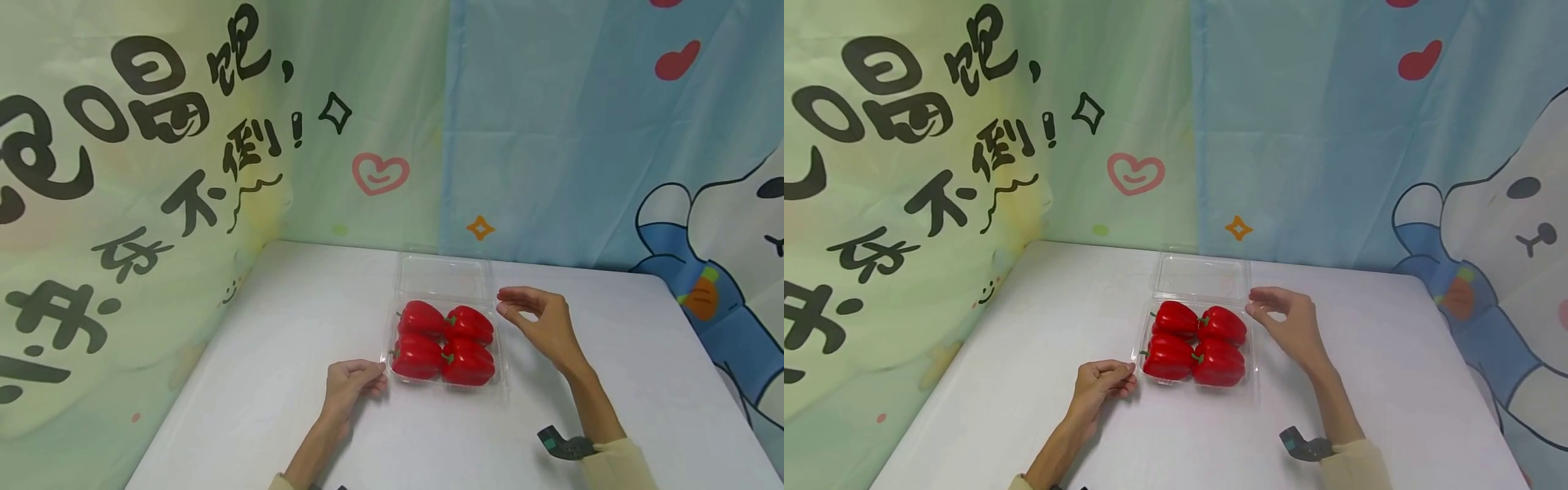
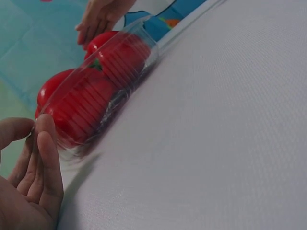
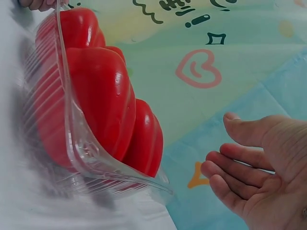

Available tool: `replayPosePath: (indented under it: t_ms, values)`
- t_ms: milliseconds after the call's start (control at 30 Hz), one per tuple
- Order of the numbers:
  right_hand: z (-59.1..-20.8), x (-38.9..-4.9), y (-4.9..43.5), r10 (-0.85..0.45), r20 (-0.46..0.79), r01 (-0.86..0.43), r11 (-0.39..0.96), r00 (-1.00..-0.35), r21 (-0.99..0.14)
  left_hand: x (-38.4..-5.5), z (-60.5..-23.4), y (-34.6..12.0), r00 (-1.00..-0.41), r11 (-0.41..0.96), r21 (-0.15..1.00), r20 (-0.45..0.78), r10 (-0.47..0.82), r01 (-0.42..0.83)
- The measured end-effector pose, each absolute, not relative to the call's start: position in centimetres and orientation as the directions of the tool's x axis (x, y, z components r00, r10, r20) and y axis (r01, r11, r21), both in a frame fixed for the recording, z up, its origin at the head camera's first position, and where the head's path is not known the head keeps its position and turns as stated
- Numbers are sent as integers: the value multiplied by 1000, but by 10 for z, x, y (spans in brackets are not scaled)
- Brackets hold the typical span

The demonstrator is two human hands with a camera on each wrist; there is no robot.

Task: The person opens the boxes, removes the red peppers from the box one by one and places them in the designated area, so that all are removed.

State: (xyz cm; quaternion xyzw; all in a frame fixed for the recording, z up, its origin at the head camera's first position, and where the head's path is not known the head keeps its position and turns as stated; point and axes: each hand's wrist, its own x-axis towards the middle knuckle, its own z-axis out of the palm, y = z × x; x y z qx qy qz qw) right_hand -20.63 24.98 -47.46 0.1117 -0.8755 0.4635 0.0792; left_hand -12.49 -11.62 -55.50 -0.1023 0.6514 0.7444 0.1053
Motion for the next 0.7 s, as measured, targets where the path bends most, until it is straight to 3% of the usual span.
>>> replayPosePath:
  t_ms: [700]
  values:
    - [-497,-186,238,-197,326,-380,426,-925,-821,-124,-556,-115,-959,-128,951,-282,13,-281]
